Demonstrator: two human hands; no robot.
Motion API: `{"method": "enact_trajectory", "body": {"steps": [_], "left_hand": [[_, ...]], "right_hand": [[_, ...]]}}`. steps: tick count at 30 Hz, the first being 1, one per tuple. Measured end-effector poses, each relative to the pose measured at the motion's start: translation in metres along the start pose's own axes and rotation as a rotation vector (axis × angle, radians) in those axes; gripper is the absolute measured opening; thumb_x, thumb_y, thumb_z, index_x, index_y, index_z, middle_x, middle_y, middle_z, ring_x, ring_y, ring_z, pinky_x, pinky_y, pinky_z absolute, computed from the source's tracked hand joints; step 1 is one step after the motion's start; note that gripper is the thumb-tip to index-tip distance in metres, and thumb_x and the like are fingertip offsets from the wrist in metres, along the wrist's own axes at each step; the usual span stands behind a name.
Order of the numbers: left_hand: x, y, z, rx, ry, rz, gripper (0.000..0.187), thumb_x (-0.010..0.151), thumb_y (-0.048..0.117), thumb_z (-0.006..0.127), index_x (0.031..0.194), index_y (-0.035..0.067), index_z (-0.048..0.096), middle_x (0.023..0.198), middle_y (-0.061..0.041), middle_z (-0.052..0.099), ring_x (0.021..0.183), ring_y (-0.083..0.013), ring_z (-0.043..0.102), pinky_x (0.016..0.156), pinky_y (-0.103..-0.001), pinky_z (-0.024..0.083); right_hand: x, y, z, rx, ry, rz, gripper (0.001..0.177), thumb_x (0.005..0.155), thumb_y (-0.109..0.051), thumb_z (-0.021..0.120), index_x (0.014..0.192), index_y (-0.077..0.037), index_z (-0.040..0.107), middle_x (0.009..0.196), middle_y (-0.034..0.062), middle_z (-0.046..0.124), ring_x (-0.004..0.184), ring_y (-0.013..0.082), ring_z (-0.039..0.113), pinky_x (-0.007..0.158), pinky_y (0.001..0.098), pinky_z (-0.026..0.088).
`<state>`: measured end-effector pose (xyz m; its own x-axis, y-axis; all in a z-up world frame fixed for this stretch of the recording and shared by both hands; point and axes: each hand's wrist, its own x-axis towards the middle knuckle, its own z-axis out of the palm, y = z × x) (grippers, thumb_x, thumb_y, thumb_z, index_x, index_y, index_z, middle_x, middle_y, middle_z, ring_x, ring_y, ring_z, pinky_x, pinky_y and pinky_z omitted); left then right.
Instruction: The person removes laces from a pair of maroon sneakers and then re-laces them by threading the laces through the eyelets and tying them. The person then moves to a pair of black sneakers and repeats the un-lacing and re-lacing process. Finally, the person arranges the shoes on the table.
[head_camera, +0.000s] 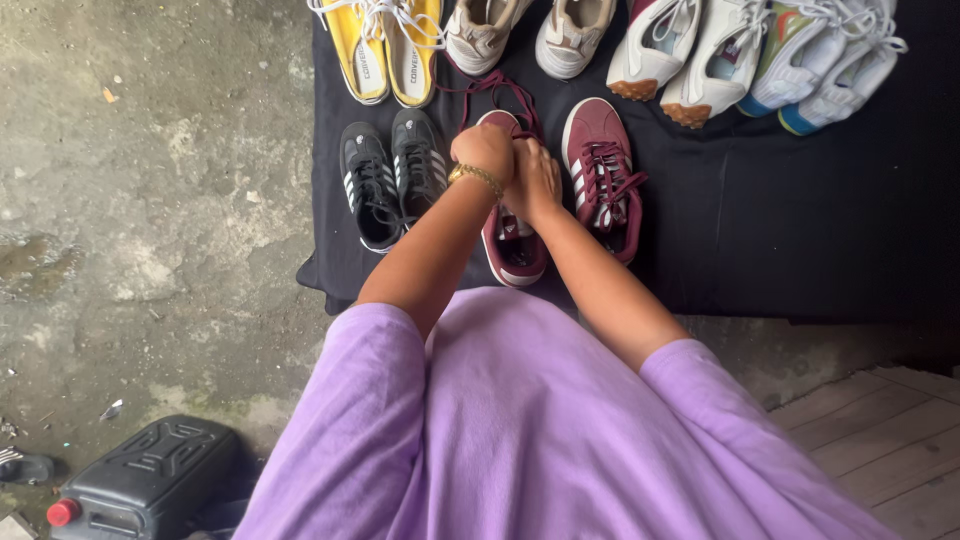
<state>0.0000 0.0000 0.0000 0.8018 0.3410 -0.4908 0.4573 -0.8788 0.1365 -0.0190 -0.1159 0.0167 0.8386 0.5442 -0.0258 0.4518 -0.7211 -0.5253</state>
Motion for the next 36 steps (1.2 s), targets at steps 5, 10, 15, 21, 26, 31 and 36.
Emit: {"method": "enact_trajectory", "body": {"steps": [5,10,15,21,26,31,36], "left_hand": [[-0.014,0.007,-0.002,0.137,-0.034,0.043,0.026,0.091,0.018,0.068,0.114,0.009,0.076,0.114,-0.011,0.075,0.101,-0.0309,0.074,0.074,-0.052,0.061],[-0.012,-0.03,0.007,-0.152,0.114,0.188,0.022,0.082,0.018,0.074,0.101,0.011,0.082,0.103,-0.015,0.077,0.098,-0.0317,0.073,0.083,-0.041,0.058],[-0.017,-0.077,0.009,-0.596,0.104,0.272,0.03,0.068,0.02,0.08,0.096,0.009,0.082,0.091,-0.016,0.078,0.088,-0.0281,0.076,0.082,-0.035,0.058],[-0.036,-0.075,0.004,-0.762,0.08,0.17,0.031,0.07,0.017,0.079,0.099,0.006,0.079,0.092,-0.013,0.078,0.087,-0.024,0.077,0.084,-0.033,0.059],[-0.036,-0.069,0.006,-0.793,0.134,0.212,0.034,0.069,0.022,0.083,0.098,0.005,0.078,0.095,-0.012,0.077,0.092,-0.0251,0.074,0.084,-0.034,0.056],[-0.032,-0.068,0.019,-0.766,0.134,0.202,0.025,0.078,0.022,0.076,0.099,0.01,0.079,0.096,-0.013,0.078,0.093,-0.0281,0.076,0.088,-0.036,0.057],[-0.041,-0.065,0.019,-0.569,0.355,0.308,0.016,0.084,0.018,0.068,0.094,0.017,0.08,0.098,-0.012,0.072,0.097,-0.0352,0.069,0.085,-0.045,0.054]], "right_hand": [[-0.006,0.004,0.0,-0.028,0.029,-0.021,0.035,0.091,-0.031,0.071,0.115,-0.006,0.063,0.117,0.0186,0.064,0.115,0.0401,0.058,0.098,0.0508,0.044],[-0.005,0.007,-0.006,-0.128,0.003,-0.098,0.015,0.088,-0.017,0.071,0.101,-0.013,0.075,0.106,0.013,0.064,0.109,0.0352,0.06,0.093,0.0478,0.047],[-0.01,0.007,-0.002,-0.114,0.061,-0.149,0.021,0.082,-0.011,0.073,0.102,-0.016,0.077,0.103,0.01,0.065,0.106,0.0328,0.061,0.09,0.0466,0.046],[-0.016,-0.01,0.011,-0.162,0.13,-0.008,0.016,0.082,-0.013,0.074,0.097,-0.016,0.078,0.1,0.0071,0.065,0.105,0.0294,0.062,0.087,0.047,0.044],[-0.022,-0.013,0.007,-0.221,0.136,-0.06,0.013,0.081,-0.017,0.076,0.094,-0.017,0.078,0.1,0.007,0.066,0.1,0.0294,0.062,0.088,0.0466,0.043],[-0.021,-0.018,0.014,-0.34,0.139,-0.011,0.019,0.077,-0.02,0.079,0.095,-0.015,0.078,0.1,0.0069,0.066,0.102,0.0302,0.06,0.088,0.0474,0.041],[-0.028,-0.019,0.014,-0.297,0.137,-0.022,0.02,0.082,-0.025,0.081,0.097,-0.013,0.076,0.1,0.0063,0.064,0.104,0.0298,0.058,0.092,0.0472,0.04]]}}
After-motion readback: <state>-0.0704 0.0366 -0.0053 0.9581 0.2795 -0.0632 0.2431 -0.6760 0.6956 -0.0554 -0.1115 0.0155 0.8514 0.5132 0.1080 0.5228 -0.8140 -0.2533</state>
